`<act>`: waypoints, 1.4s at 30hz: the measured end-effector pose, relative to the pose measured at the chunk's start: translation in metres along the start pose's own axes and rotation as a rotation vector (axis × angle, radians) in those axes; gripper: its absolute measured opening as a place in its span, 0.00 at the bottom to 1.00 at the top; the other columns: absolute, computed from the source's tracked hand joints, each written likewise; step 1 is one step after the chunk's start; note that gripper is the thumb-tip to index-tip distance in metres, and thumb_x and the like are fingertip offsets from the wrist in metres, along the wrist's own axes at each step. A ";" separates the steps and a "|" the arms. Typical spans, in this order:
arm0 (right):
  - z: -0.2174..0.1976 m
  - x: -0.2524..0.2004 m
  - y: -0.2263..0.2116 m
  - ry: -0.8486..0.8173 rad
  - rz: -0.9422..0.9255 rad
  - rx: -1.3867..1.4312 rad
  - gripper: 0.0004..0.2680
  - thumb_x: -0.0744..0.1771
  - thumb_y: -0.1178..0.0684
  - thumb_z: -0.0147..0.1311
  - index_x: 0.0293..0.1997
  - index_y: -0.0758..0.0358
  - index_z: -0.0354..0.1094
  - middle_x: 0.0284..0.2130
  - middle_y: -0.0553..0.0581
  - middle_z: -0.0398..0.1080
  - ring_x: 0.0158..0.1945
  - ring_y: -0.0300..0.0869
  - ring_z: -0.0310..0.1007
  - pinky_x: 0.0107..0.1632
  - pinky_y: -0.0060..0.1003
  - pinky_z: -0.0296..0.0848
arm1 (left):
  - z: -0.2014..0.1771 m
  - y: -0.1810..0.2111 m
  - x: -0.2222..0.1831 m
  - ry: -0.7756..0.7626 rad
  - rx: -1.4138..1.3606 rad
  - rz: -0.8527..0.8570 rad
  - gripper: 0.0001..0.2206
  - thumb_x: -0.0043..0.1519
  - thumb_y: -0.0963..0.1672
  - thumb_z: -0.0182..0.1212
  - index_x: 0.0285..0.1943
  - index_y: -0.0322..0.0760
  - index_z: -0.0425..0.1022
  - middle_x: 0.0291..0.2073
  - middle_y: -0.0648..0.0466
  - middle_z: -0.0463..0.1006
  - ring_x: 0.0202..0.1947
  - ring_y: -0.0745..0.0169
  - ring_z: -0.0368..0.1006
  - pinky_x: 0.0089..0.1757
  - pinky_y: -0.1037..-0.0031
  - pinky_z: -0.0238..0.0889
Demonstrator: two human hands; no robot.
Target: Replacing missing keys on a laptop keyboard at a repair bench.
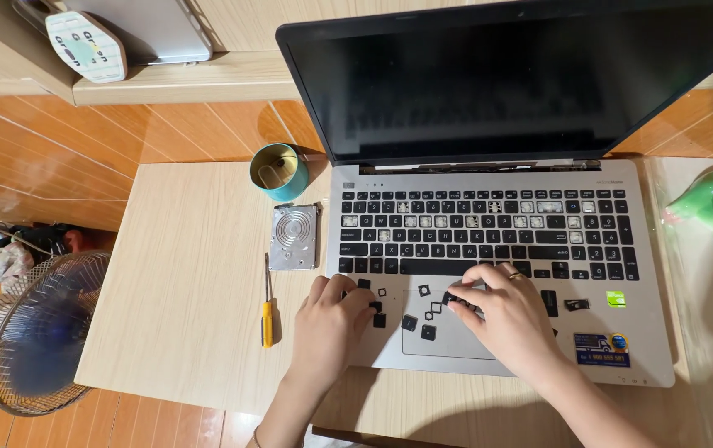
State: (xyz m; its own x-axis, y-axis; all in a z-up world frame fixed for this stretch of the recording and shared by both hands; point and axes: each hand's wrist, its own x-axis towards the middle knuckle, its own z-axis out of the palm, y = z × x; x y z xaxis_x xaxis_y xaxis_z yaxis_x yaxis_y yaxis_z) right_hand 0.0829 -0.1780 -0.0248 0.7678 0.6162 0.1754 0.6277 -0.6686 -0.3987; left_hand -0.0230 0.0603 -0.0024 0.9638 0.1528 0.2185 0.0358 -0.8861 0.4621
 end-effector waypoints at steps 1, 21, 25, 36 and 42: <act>0.000 0.001 0.000 -0.002 0.010 -0.002 0.07 0.60 0.49 0.66 0.36 0.56 0.82 0.34 0.45 0.72 0.36 0.42 0.69 0.43 0.40 0.73 | -0.003 0.001 0.001 -0.010 -0.006 -0.004 0.05 0.52 0.42 0.71 0.35 0.42 0.83 0.34 0.57 0.77 0.38 0.55 0.71 0.37 0.66 0.69; 0.055 0.010 -0.062 0.032 -0.206 0.149 0.07 0.60 0.48 0.68 0.35 0.55 0.82 0.33 0.47 0.72 0.40 0.41 0.70 0.45 0.38 0.73 | -0.007 -0.029 -0.004 0.088 -0.037 -0.110 0.13 0.52 0.41 0.70 0.46 0.43 0.85 0.38 0.55 0.82 0.39 0.55 0.75 0.37 0.65 0.71; 0.057 0.014 -0.070 -0.024 -0.169 0.115 0.08 0.59 0.50 0.68 0.37 0.57 0.81 0.35 0.48 0.72 0.41 0.43 0.70 0.46 0.42 0.72 | -0.004 -0.030 -0.001 0.036 -0.055 -0.126 0.12 0.53 0.41 0.70 0.46 0.42 0.84 0.37 0.54 0.80 0.40 0.54 0.75 0.38 0.64 0.71; 0.043 0.015 -0.073 -0.015 -0.067 0.274 0.03 0.61 0.55 0.66 0.32 0.58 0.79 0.30 0.47 0.77 0.36 0.41 0.75 0.43 0.37 0.75 | -0.011 -0.031 0.002 -0.052 -0.351 -0.184 0.07 0.55 0.39 0.68 0.41 0.35 0.79 0.36 0.50 0.80 0.35 0.52 0.80 0.38 0.65 0.74; 0.064 0.003 -0.055 0.166 -0.339 0.119 0.03 0.61 0.53 0.66 0.30 0.57 0.79 0.30 0.47 0.77 0.36 0.39 0.73 0.43 0.41 0.71 | -0.007 -0.034 -0.006 0.082 -0.136 0.063 0.08 0.53 0.38 0.66 0.41 0.34 0.80 0.38 0.48 0.82 0.37 0.49 0.80 0.37 0.66 0.74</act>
State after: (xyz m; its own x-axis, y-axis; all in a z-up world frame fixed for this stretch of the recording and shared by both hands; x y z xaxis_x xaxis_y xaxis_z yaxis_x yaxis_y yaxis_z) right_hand 0.0426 -0.1125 -0.0596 0.5361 0.7113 0.4546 0.8374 -0.3802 -0.3927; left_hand -0.0321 0.0924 -0.0129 0.9380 0.1386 0.3178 -0.0660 -0.8285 0.5561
